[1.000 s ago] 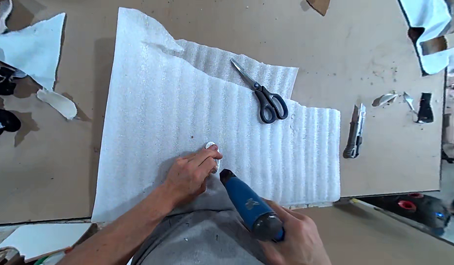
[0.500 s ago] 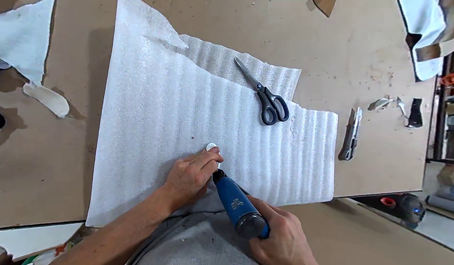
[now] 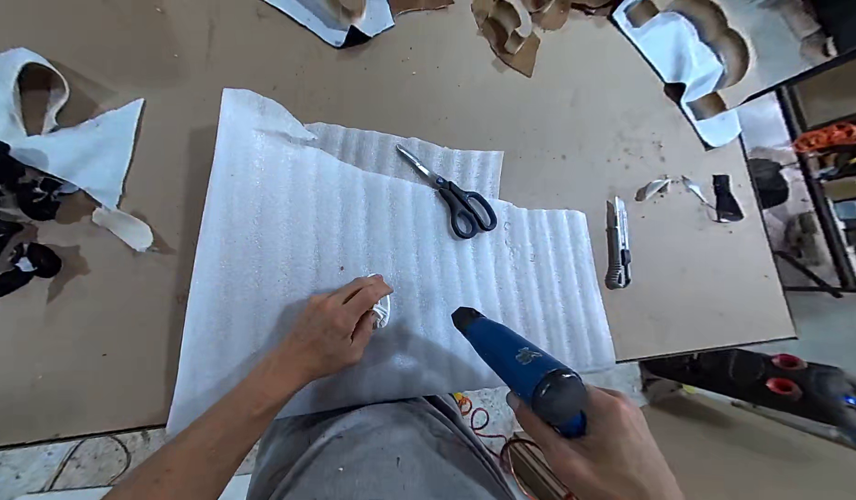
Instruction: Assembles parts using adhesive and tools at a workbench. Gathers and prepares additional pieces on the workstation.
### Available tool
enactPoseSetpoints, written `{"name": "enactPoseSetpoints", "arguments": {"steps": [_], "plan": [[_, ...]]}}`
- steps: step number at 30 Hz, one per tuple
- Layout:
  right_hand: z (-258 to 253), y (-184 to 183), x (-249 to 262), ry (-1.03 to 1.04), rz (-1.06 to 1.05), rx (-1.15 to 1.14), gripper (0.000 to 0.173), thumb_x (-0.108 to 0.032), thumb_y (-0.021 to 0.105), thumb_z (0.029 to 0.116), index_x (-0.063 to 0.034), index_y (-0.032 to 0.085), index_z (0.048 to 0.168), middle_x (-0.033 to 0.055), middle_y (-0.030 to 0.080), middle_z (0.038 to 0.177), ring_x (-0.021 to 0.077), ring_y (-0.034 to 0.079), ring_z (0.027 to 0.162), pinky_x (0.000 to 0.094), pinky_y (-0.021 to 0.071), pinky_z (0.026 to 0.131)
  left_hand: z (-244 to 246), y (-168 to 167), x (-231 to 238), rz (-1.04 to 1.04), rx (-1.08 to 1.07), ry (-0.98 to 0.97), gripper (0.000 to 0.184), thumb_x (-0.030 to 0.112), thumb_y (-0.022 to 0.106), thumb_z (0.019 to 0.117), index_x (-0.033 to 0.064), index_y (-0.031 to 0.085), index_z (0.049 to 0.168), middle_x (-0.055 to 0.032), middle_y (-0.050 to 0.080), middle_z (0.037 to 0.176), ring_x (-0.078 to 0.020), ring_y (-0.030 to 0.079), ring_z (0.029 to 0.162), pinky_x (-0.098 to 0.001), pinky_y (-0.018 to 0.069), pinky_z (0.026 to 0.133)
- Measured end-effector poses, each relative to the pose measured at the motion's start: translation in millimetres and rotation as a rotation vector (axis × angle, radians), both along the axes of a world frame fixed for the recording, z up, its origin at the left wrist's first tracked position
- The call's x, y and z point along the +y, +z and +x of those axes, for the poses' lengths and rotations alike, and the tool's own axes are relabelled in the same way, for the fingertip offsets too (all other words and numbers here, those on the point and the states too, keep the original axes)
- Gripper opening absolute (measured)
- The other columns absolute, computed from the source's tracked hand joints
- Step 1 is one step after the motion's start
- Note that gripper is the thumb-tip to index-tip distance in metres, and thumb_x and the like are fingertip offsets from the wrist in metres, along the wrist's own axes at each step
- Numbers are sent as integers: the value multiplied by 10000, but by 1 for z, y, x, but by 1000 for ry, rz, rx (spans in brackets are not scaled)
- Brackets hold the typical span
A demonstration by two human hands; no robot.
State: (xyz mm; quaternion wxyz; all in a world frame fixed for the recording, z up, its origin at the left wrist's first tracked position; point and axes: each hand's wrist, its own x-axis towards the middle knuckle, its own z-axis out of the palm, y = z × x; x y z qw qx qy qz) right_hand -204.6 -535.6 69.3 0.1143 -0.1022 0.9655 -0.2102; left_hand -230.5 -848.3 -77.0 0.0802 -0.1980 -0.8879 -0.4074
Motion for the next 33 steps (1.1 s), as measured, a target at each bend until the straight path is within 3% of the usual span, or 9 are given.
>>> {"name": "enactPoseSetpoints", "arguments": {"steps": [2,4,6,9,13,14,18,23,33], "plan": [[-2,-4,-1,26,-1,2,344,-409,684,841,-140,769,1039,8,730,741,106,679,613,373,548,532,4,2,7,-36,-16,42,406,254,576,958,97,675,1318,-61,667,1349,-172,601,1307,-349,543,1040],[-5,-10,-2,58,-10,-19,354,-403,683,839,-142,770,1063,4,733,751,111,681,618,378,552,535,8,0,16,-53,-7,83,340,314,585,1005,120,724,1248,-63,685,1284,-213,545,1366,-373,480,1122],[-7,-13,-4,88,-22,-51,370,-393,684,845,-128,768,1089,16,738,765,130,685,622,392,556,537,12,-2,24,-69,-2,143,251,259,592,974,146,776,1101,-81,674,1264,-205,589,1301,-358,531,1046],[-9,-14,-8,138,-17,-72,385,-375,696,818,-132,763,1110,20,746,787,153,697,635,418,556,534,19,-2,27,-12,-47,219,234,234,617,942,110,760,1081,-96,615,1395,-145,677,1125,-313,609,845],[-11,-12,-21,184,-33,-97,422,-332,727,782,-121,755,1147,37,762,841,173,720,683,431,570,561,23,-8,20,98,-90,242,231,255,639,961,107,782,1068,-71,640,1402,-132,598,1314,-315,550,1044],[-11,-12,-25,195,-40,-98,421,-329,727,785,-115,754,1146,41,763,844,172,721,687,423,570,563,24,-6,20,117,-126,264,220,255,647,953,120,795,1044,-52,650,1395,-115,601,1308,-312,546,1051],[-10,-12,-37,239,-40,-115,420,-313,744,784,-93,751,1141,56,763,848,180,720,687,422,571,569,25,5,31,192,-332,421,137,221,678,906,164,801,921,62,700,1315,-28,703,1037,-279,611,837],[-9,-15,-53,254,-18,-140,423,-304,753,771,-101,752,1142,44,764,848,170,723,691,409,575,571,22,3,34,235,-338,433,164,184,633,932,158,788,979,73,712,1284,-9,694,1063,-251,608,853],[-16,-17,-75,229,-11,-188,396,-274,753,782,-74,752,1124,52,760,827,153,717,684,375,573,582,18,-4,30,235,-246,427,181,169,607,955,152,787,964,57,731,1251,-28,701,1077,-257,607,857]]}}
